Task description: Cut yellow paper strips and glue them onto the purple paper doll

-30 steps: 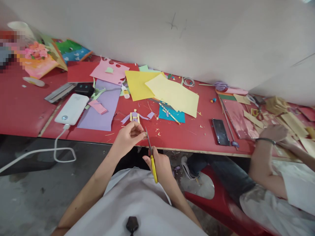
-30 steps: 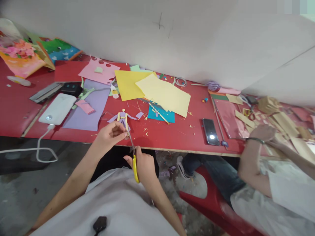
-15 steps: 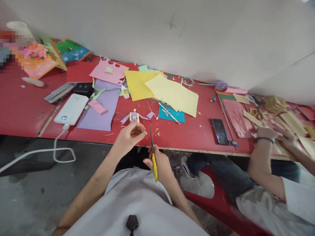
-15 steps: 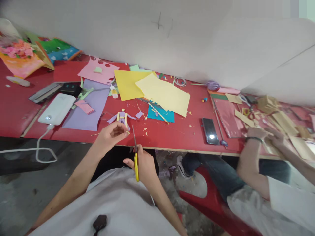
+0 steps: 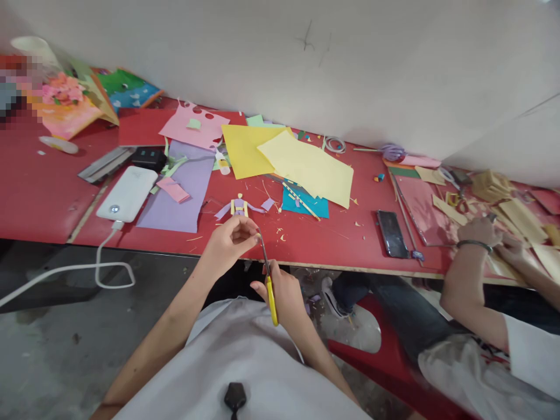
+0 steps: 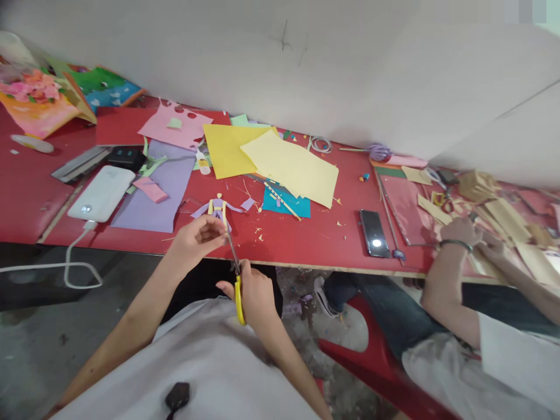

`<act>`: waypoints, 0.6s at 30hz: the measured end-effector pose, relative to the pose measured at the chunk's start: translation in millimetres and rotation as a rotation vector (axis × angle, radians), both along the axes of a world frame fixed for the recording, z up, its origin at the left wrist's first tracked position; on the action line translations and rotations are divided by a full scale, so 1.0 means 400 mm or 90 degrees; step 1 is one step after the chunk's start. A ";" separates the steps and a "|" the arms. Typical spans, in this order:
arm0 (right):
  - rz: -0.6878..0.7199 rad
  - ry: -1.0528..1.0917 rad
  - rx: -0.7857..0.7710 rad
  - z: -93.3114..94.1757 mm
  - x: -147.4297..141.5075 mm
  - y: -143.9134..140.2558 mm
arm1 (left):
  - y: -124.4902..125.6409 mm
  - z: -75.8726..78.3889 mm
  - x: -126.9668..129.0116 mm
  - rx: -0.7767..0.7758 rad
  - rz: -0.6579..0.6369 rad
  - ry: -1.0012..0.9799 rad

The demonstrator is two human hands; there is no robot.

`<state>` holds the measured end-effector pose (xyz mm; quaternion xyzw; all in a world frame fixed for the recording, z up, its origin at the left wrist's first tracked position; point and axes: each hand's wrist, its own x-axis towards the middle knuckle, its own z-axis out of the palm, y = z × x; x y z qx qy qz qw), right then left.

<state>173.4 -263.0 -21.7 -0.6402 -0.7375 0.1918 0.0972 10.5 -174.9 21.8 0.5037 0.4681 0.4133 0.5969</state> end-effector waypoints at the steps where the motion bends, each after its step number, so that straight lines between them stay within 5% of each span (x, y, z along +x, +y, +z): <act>1: -0.003 -0.016 0.009 -0.001 -0.001 0.000 | 0.000 0.000 -0.001 0.000 0.002 0.005; 8: -0.011 -0.038 -0.001 -0.008 0.002 0.000 | 0.000 -0.002 -0.002 0.002 0.009 0.021; 18: -0.007 0.112 -0.032 0.011 0.012 0.001 | 0.002 0.002 0.000 -0.012 0.027 0.027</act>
